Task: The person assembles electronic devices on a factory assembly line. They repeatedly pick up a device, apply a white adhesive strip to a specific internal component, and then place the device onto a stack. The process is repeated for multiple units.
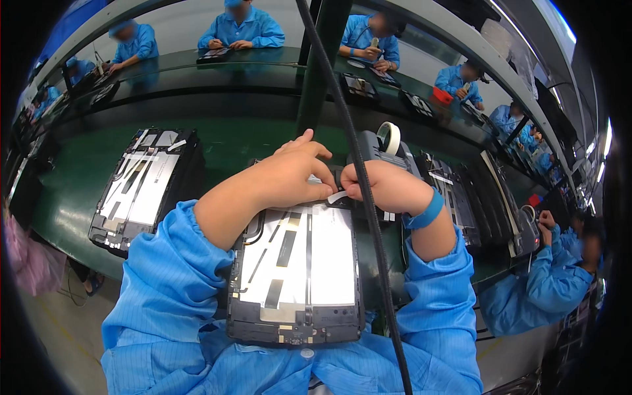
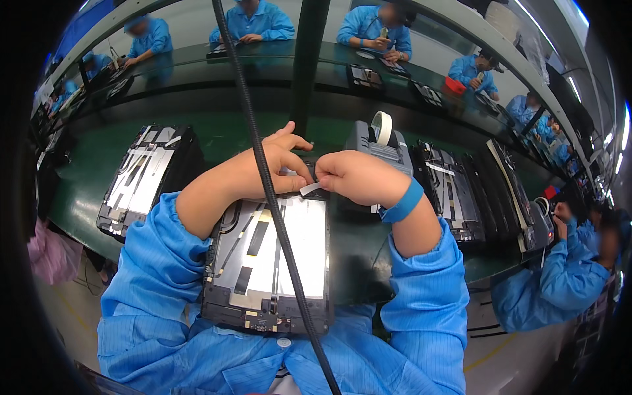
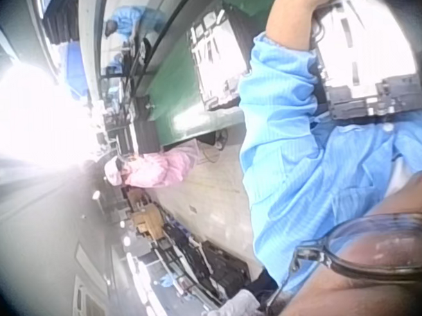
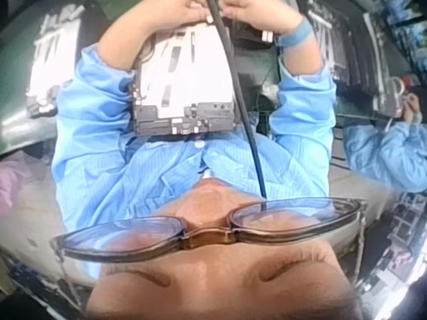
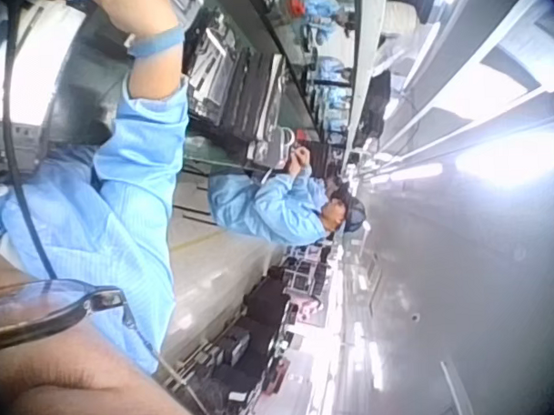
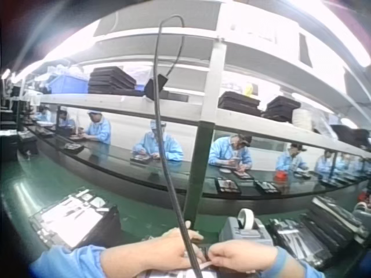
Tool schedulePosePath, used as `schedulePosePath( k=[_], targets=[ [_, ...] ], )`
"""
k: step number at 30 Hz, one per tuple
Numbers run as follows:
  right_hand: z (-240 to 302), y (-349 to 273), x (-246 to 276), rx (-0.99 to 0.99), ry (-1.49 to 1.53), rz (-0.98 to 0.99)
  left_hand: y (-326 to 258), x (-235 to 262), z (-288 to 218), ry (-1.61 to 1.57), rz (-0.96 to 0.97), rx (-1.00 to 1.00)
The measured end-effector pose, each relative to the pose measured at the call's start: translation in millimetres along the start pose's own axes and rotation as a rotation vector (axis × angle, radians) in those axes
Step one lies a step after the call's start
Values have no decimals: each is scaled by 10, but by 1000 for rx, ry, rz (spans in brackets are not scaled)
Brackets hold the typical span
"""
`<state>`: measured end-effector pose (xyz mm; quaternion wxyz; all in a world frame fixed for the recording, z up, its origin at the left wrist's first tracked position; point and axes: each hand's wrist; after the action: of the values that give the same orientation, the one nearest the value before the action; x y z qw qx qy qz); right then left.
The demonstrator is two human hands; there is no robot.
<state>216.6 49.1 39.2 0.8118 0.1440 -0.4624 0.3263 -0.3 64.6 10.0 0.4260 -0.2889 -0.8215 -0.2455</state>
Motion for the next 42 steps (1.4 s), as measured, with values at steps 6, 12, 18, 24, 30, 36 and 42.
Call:
schedulePosePath(
  k=[6,12,18,24,30,36,42],
  targets=[
    [7,86,73,-19,-125,121,9,2,-25,3,-6,41],
    [68,96,101,-69,-166,151,51,-16,15,-6,-5,47],
    [68,109,104,-81,-168,172,73,-8,2,-4,9,53],
    [38,126,26,-257,-33,77,79,7,6,2,26,51],
    [-132,38,-426,-325,408,-390,85,18,-13,23,14,38],
    [105,-13,-596,-390,773,-562,-48,-24,-8,191,-211,-35],
    [75,-42,-750,-325,613,-701,-629,25,-236,113,-312,-68]
  ],
)
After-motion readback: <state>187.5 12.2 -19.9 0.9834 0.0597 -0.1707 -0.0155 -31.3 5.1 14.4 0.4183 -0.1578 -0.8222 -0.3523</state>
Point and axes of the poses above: each hand's wrist, its own y-axis towards the middle knuckle, its own x-axis out of the back of the hand, z = x × y, and after that the axes turned 2 degrees about z, right-handed
